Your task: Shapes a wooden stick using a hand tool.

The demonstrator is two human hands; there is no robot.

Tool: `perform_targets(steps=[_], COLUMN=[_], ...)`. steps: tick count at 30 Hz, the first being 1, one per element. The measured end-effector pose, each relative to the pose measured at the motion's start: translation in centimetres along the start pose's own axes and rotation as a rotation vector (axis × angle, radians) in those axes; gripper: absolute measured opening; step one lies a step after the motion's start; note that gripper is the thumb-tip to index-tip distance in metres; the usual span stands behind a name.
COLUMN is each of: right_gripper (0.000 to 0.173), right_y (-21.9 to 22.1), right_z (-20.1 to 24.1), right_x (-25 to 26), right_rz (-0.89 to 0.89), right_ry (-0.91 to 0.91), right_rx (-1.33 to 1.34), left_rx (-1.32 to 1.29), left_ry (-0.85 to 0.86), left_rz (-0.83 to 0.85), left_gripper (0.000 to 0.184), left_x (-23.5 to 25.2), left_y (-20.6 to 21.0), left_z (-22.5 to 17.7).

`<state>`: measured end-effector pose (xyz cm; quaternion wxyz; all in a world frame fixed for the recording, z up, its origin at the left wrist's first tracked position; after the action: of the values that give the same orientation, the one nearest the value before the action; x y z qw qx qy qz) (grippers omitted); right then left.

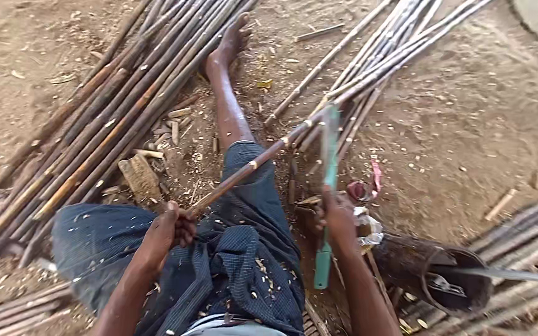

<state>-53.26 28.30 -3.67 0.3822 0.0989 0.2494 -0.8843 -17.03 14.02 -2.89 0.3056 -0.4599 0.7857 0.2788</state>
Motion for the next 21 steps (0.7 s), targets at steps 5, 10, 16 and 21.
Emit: perform_targets(steps=[5,10,16,21], right_gripper=[0.042,0.055,0.059,0.050], right_y=[-1.1,2.7,3.0,2.9], right_z=[0.6,1.0,0.4,0.7], right_x=[0.2,-4.9,-5.9,-6.5], right_rz=[-0.046,0.313,0.275,0.387], right_ry=[-0.032,-0.096,-0.076,-0.113], right_rx=[-0.006,-0.450,-0.514,-0.547], left_rx=[0.147,0.149,0.092,0.090], left_ry=[0.168,0.200,0.212,0.205], left_rz=[-0.057,-0.078,-0.032,-0.002], left_gripper=[0.018,0.017,0.022,0.020], left_x=[-0.3,1.3,3.0,3.1], left_y=[0.0,3.0,4.6,4.4], left_z=[-1.8,-1.7,-0.2,-0.5])
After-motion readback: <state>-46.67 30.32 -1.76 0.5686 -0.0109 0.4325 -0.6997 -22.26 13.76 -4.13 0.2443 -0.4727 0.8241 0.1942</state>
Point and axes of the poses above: each hand's wrist, its own x-axis towards the middle knuckle, its own y-axis out of the palm, z = x × y, the point moved 1 cm from there along x, towards the middle knuckle, and after that the axes turned 7 degrees about -y, right-handed, at the moved point
